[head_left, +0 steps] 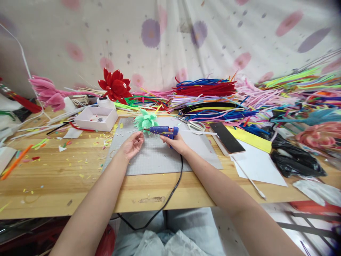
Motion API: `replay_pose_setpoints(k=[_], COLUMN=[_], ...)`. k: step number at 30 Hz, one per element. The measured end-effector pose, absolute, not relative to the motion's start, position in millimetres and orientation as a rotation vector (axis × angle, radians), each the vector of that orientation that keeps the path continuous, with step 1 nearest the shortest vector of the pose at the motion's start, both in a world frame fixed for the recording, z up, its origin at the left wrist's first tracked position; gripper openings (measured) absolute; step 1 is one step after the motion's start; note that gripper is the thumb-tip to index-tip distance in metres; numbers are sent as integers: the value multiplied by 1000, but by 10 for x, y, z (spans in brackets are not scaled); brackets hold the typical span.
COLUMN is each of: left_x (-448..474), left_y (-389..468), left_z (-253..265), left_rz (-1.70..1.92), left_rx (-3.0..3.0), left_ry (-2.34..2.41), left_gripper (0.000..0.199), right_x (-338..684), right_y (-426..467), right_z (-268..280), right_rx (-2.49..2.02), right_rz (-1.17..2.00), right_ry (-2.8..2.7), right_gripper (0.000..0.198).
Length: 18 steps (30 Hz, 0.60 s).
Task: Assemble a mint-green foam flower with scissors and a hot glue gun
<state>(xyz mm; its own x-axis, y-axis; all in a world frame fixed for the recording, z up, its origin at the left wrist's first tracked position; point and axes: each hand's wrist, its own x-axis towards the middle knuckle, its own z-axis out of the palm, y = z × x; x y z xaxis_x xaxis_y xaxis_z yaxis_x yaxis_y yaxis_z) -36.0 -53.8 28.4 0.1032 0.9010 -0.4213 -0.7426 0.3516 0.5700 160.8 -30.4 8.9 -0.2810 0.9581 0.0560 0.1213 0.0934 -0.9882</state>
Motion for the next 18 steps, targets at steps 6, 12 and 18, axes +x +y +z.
replay_pose_setpoints(k=[6,12,18], left_x=[-376,-396,-393], left_y=[-538,-525,-528], left_z=[271,255,259], left_rz=[1234,1249,1250], left_rx=[257,240,233], left_ry=[778,783,779], left_gripper=[12,12,13], right_x=[1610,1618,1630], right_y=[-301,-301,-297], right_z=[98,96,81], right_rx=[-1101,-1107,-1104], right_rz=[1287,1295,1288], right_ry=[-1553,-1557,-1564], right_gripper=[44,43,43])
